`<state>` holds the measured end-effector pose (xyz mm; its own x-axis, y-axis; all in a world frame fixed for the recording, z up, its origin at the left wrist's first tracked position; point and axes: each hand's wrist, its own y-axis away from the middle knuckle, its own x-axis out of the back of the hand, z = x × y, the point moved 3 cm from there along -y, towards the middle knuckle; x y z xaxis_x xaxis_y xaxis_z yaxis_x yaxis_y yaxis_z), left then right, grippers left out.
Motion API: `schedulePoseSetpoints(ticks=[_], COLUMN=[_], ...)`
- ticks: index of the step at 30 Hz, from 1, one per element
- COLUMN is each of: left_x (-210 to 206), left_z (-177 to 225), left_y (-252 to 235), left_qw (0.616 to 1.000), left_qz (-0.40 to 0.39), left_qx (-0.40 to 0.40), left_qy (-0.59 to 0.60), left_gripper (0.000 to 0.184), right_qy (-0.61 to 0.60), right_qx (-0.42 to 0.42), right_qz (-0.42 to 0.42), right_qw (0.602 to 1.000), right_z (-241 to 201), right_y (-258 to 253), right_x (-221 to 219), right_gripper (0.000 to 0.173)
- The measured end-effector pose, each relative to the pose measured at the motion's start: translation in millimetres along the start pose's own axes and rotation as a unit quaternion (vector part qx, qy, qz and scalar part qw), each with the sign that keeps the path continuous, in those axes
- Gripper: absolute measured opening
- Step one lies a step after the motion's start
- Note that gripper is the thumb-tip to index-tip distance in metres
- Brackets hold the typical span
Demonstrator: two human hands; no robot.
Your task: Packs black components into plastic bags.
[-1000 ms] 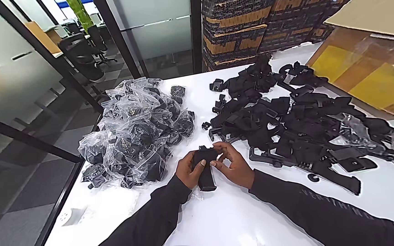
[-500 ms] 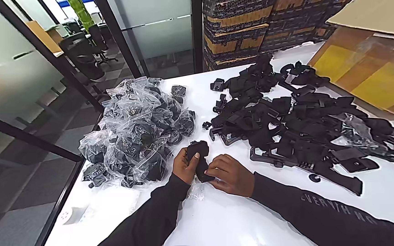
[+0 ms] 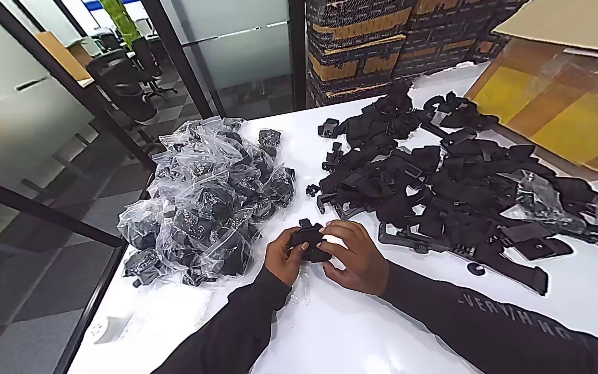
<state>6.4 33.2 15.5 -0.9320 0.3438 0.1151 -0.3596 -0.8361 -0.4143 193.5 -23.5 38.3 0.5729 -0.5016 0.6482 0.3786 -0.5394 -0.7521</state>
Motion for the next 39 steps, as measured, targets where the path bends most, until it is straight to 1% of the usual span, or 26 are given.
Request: schedulePoseSetpoints(ticks=[5,10,15,19,23,29,32,36,39], left_x=[-2.1,-0.7,-0.1,-0.6,-0.2,-0.8,-1.0,-2.4,-4.2], left_z=[-2.9,-3.5,-0.3,1.0,-1.5,-2.9,-2.1,-0.1,1.5], left_y=[1.8,2.9,3.2,2.6,1.8,2.2,2.0,1.5,1.9], left_qw=[0.999,0.997,0.992,0.99,0.989,0.989,0.986,0.978,0.979], left_qz=[-0.032,-0.04,-0.047,-0.049,-0.05,-0.058,-0.061,-0.066,-0.105], left_qx=[-0.031,-0.053,-0.076,-0.09,-0.095,-0.09,-0.104,-0.143,-0.142], left_qy=[-0.031,-0.046,-0.091,-0.097,-0.102,-0.104,-0.116,-0.133,-0.103], left_gripper=[0.03,0.032,0.032,0.031,0.031,0.031,0.032,0.032,0.036], right_qy=[-0.055,-0.053,-0.057,-0.073,-0.101,-0.132,-0.162,-0.202,-0.207], right_qx=[-0.026,-0.026,-0.028,-0.036,-0.041,-0.037,-0.04,-0.071,-0.081], right_qz=[-0.018,-0.034,-0.028,-0.011,0.012,0.003,-0.006,-0.026,-0.029], right_qw=[0.998,0.998,0.998,0.997,0.994,0.991,0.986,0.976,0.975], right_z=[4.3,3.7,3.6,4.9,9.1,7.7,8.8,12.8,15.2], right_y=[-3.2,-2.8,-1.7,-1.3,-0.5,-1.5,0.2,1.5,1.5], right_x=[-1.0,-2.0,-1.3,-0.3,0.8,-0.5,-3.1,-5.1,-5.6], right_gripper=[0.024,0.026,0.029,0.028,0.018,0.018,0.022,0.037,0.041])
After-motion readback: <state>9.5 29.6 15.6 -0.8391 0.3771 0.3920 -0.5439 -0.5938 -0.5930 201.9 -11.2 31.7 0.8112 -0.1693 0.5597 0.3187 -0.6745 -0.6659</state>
